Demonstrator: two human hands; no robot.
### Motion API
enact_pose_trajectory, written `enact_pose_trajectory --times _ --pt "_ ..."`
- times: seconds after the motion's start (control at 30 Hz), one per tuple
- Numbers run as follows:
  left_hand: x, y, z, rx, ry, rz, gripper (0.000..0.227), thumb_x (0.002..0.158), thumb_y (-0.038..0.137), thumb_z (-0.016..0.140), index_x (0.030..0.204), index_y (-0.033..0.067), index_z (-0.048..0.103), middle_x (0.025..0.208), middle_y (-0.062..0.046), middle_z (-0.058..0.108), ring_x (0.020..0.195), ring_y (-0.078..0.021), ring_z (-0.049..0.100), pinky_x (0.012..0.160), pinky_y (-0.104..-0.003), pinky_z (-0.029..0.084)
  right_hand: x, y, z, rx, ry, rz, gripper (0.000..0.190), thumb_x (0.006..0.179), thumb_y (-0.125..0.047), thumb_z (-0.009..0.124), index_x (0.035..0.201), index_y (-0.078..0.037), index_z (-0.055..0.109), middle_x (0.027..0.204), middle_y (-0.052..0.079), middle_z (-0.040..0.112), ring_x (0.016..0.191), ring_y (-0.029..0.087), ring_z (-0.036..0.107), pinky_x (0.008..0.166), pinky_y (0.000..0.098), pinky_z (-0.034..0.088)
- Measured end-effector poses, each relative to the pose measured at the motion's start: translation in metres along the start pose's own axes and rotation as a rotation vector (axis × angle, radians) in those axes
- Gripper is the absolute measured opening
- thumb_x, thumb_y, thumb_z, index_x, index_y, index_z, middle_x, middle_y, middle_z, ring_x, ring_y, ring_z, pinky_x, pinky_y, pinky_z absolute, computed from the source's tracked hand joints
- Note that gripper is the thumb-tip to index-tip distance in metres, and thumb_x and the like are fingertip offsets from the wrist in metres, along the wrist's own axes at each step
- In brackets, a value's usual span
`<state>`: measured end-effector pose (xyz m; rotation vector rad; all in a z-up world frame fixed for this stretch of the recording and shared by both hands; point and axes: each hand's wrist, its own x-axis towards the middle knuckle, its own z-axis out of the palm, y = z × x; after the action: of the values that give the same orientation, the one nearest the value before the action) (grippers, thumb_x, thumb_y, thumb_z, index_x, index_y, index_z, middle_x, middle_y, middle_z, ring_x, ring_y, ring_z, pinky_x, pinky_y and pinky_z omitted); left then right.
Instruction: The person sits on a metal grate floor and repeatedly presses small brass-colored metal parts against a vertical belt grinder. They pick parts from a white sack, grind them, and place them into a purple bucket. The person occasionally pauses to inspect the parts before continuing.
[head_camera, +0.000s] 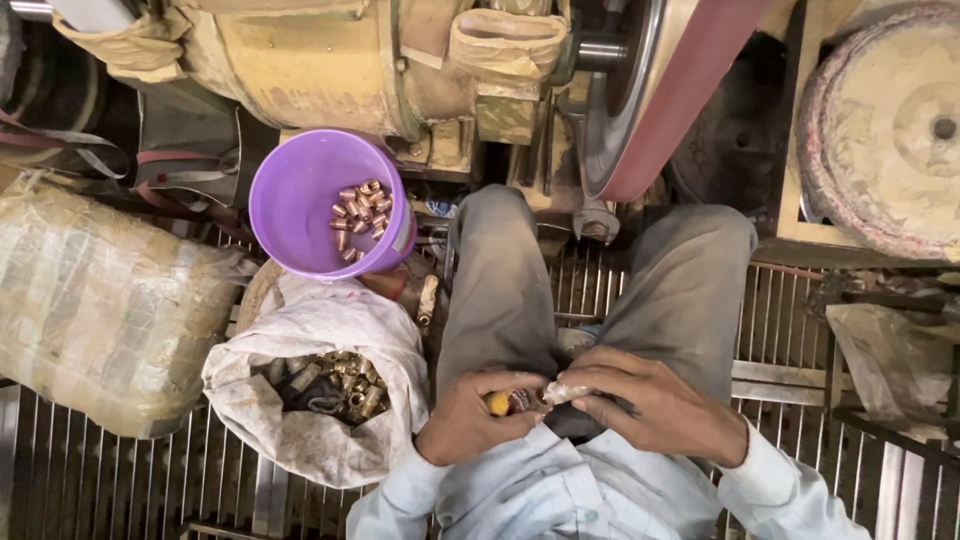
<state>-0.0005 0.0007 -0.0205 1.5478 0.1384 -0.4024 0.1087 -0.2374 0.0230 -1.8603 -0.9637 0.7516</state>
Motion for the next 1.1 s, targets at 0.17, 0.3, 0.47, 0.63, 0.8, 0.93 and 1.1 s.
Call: enact_pose_trajectory --times 0.17,0.3,0.47,0.63,0.8,0.93,1.1 --pt "-0.004 -0.006 -0.002 0.108 -0.021 0.002 0.033 0.079 0.010 0.083 0.111 0.0039 0.078 0.097 -0.004 0.075 0.084 -0.0086 0.068 0.077 -0.025 0.057 0.002 0.006 0.004 0.002 -0.047 -0.071 0.027 0.093 -0.013 0.071 0.120 -0.009 0.071 0.114 0.007 0.072 0.099 0.025 0.074 0.083 0.0354 0.060" --pt "-0.007 -0.019 -0.002 -0.082 -0.054 -0.006 0.029 0.085 0.005 0.080 0.114 0.0018 0.076 0.095 -0.001 0.070 0.085 -0.0069 0.062 0.076 -0.024 0.053 -0.002 0.012 0.012 0.025 -0.001 -0.079 0.027 0.093 -0.013 0.072 0.120 -0.007 0.070 0.114 0.008 0.073 0.099 0.026 0.074 0.084 0.0349 0.060" --pt "-0.010 -0.035 0.011 -0.376 0.099 -0.159 0.026 0.092 0.007 0.077 0.117 0.0006 0.073 0.083 0.000 0.063 0.069 -0.0049 0.053 0.060 -0.020 0.042 -0.010 0.021 0.031 -0.003 0.171 0.009 0.033 0.089 -0.016 0.076 0.120 -0.007 0.069 0.111 0.009 0.073 0.095 0.027 0.076 0.077 0.0343 0.060" --pt "-0.013 -0.033 0.026 -0.463 0.229 -0.121 0.029 0.092 0.005 0.074 0.121 0.0005 0.073 0.086 -0.004 0.064 0.065 -0.0049 0.054 0.055 -0.021 0.042 -0.016 0.024 0.051 -0.043 0.368 -0.009 0.036 0.089 -0.014 0.076 0.123 -0.005 0.066 0.112 0.011 0.072 0.095 0.026 0.075 0.078 0.0328 0.061" --pt "-0.009 -0.023 0.030 -0.393 0.238 -0.168 0.032 0.089 0.006 0.077 0.121 0.0002 0.075 0.093 -0.005 0.062 0.067 -0.0084 0.056 0.056 -0.023 0.044 -0.019 0.026 0.064 -0.169 0.453 -0.010 0.037 0.090 -0.017 0.077 0.122 -0.004 0.065 0.108 0.011 0.071 0.092 0.026 0.074 0.077 0.0327 0.060" --pt "-0.003 -0.014 0.027 -0.118 0.252 -0.020 0.031 0.089 0.009 0.079 0.119 0.0034 0.076 0.103 -0.005 0.071 0.084 -0.0081 0.065 0.072 -0.022 0.052 -0.022 0.030 0.064 -0.266 0.443 -0.047 0.037 0.091 -0.019 0.074 0.122 -0.003 0.063 0.105 0.012 0.070 0.090 0.028 0.073 0.076 0.0341 0.059" --pt "0.001 -0.009 0.022 0.095 0.235 0.120 0.030 0.088 0.013 0.080 0.116 0.0043 0.077 0.103 -0.008 0.076 0.087 -0.0131 0.071 0.077 -0.026 0.056 -0.027 0.039 0.068 -0.157 0.428 -0.016 0.030 0.094 -0.018 0.071 0.120 -0.003 0.064 0.100 0.011 0.071 0.086 0.025 0.072 0.070 0.0327 0.057"
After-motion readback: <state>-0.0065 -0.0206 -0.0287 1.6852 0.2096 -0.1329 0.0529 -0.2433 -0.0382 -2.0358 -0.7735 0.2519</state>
